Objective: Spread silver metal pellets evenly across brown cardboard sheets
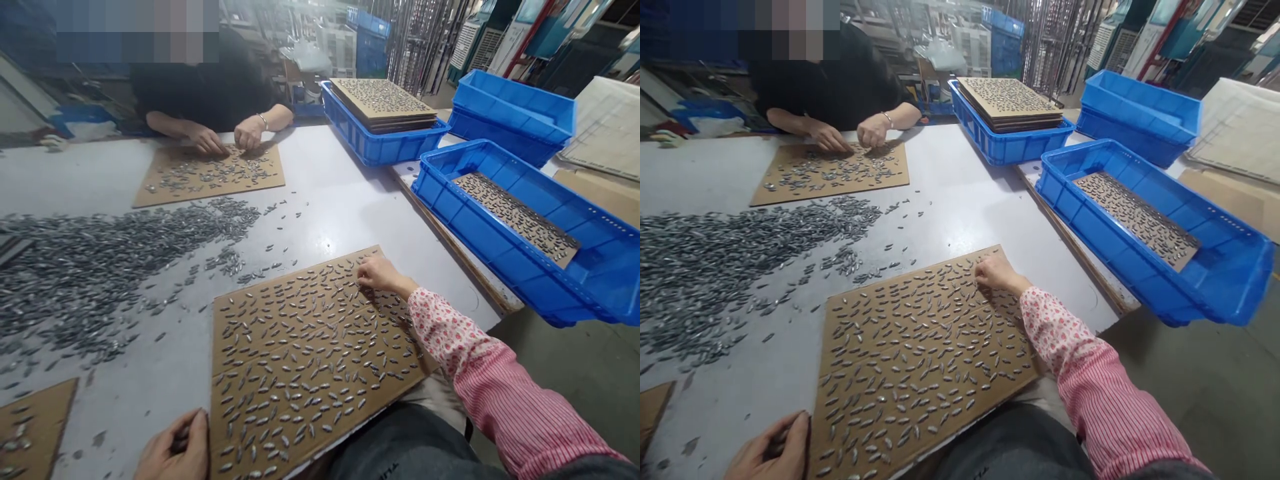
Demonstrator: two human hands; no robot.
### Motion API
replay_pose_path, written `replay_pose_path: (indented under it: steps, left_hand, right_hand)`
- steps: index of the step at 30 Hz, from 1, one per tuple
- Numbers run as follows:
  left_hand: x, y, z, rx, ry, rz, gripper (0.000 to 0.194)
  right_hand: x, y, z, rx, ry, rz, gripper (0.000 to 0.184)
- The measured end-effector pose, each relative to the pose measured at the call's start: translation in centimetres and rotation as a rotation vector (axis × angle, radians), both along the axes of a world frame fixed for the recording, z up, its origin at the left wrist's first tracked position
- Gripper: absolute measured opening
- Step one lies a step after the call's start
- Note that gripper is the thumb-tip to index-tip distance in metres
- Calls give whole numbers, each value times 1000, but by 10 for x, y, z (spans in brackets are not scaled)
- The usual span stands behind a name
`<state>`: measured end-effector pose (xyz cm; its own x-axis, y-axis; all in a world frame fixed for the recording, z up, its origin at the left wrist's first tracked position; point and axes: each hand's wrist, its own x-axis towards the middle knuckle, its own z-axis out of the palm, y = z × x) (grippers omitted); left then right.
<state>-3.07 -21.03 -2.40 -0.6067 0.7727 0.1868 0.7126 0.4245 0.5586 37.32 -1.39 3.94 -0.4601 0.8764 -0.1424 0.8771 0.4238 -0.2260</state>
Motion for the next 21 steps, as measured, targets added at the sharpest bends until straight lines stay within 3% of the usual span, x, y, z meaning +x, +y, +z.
replay_pose_path:
  steps: [6,13,21]
  left_hand:
    - [1,0,4,-41,14,-26,39]
    - [1,-1,5,-62,15,-25,40]
    - [-3,-3,0,-24,17,-25,36]
  right_hand:
    - [-17,-9,4,-6,-110,-55,19]
    - [-30,-13,5,5,-98,-205,19]
    - [-4,-2,16,14,-20,-312,21]
